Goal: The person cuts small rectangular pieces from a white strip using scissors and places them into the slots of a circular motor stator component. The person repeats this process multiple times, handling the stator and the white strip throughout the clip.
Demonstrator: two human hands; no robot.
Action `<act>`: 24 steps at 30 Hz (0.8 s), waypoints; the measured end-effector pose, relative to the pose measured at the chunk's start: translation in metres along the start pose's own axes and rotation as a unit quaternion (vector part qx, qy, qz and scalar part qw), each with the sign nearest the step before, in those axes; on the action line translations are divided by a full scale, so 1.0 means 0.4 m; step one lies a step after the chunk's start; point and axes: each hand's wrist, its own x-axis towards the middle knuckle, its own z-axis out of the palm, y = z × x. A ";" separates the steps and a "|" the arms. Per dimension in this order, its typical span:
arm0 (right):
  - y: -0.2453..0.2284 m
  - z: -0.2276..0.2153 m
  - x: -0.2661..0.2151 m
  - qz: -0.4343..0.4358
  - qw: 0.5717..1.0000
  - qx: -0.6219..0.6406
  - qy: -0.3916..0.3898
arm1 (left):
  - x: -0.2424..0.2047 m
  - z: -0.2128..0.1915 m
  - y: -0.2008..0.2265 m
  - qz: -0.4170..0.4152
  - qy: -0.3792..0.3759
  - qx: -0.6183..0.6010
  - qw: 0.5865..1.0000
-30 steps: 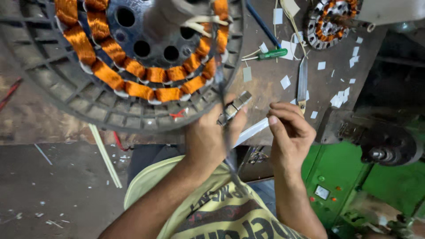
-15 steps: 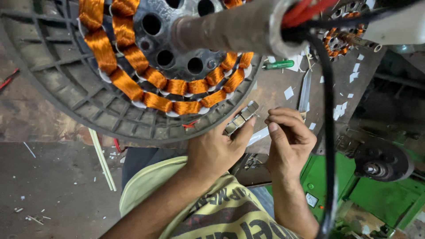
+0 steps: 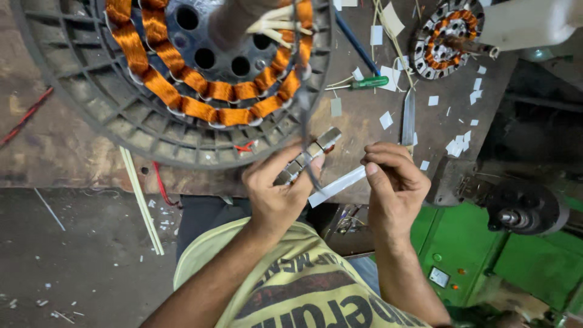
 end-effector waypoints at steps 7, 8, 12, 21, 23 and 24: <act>-0.009 -0.041 -0.032 -0.030 0.999 -0.039 -0.014 | -0.009 0.011 0.003 0.034 0.009 0.003 0.999; -0.002 -0.036 -0.032 -0.037 0.998 -0.055 -0.024 | -0.013 0.012 -0.007 0.023 -0.002 0.015 1.000; 0.006 0.019 -0.035 -0.188 0.928 -0.297 -0.119 | -0.025 0.004 -0.035 0.000 -0.065 -0.074 0.995; 0.021 0.094 -0.065 -0.129 0.958 -0.248 -0.067 | -0.058 -0.091 0.010 0.043 -0.088 -0.132 0.986; -0.009 0.035 -0.090 -0.085 0.985 -0.151 -0.025 | -0.062 -0.077 0.038 -0.039 -0.063 -0.051 0.996; -0.022 -0.002 -0.136 -0.078 0.992 -0.099 -0.006 | -0.077 -0.061 0.049 -0.069 -0.098 -0.074 0.990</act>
